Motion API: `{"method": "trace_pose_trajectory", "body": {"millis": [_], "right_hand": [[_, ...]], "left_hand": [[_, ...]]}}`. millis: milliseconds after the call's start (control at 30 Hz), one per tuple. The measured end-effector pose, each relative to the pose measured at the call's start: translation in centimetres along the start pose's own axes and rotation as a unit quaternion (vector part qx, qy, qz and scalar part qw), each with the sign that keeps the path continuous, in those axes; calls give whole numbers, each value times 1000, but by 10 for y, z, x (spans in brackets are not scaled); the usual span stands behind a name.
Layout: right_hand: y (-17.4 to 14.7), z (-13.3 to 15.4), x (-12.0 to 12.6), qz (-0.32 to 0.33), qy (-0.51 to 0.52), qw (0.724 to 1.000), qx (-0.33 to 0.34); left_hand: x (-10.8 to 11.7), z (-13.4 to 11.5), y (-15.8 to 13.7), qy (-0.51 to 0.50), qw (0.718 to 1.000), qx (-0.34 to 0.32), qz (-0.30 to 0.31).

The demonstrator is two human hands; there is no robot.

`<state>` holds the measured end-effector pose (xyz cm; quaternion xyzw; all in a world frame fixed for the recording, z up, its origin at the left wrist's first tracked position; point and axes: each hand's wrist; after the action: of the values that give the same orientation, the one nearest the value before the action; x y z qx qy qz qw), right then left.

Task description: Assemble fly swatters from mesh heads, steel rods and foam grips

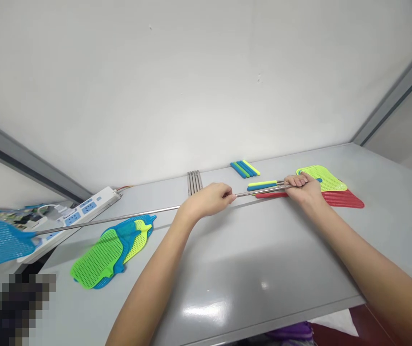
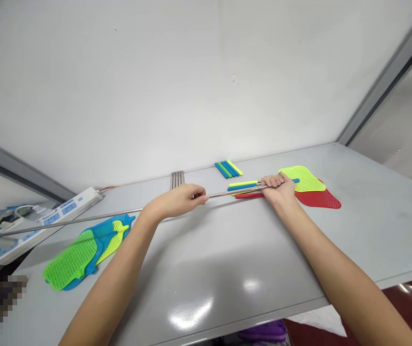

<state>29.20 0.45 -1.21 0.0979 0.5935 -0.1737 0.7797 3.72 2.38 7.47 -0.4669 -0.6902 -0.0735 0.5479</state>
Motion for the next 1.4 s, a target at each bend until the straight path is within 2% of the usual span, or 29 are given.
{"method": "trace_pose_trajectory", "body": {"millis": [333,567,700,967,1300,1400], "right_hand": [[-3,0,-4,-37,51,998,-16],[-3,0,-1,-2,41,999,1],[-4,-3,1,-2,71,997,-15],[-9,-7,1,24,88,996,-15],[-16,-13,-2,16,100,995,-4],[-16,-13,-2,18,100,995,0]], "left_hand": [[-9,-9,5,17,1000,7,-4],[-12,-25,7,112,987,68,-94],[-14,-33,3,131,979,87,-128],[-10,-28,1,110,983,87,-121],[-4,-25,-4,67,989,106,-81],[-4,-27,-5,53,989,112,-86]]}}
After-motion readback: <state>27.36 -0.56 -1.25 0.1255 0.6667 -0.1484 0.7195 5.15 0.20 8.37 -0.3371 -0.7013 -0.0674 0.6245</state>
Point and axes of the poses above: each hand's wrist, its own y-axis towards the middle knuckle, its own x-axis out of the back of the hand, z = x × y, and after that the axes turned 14 degrees about z, right-handed
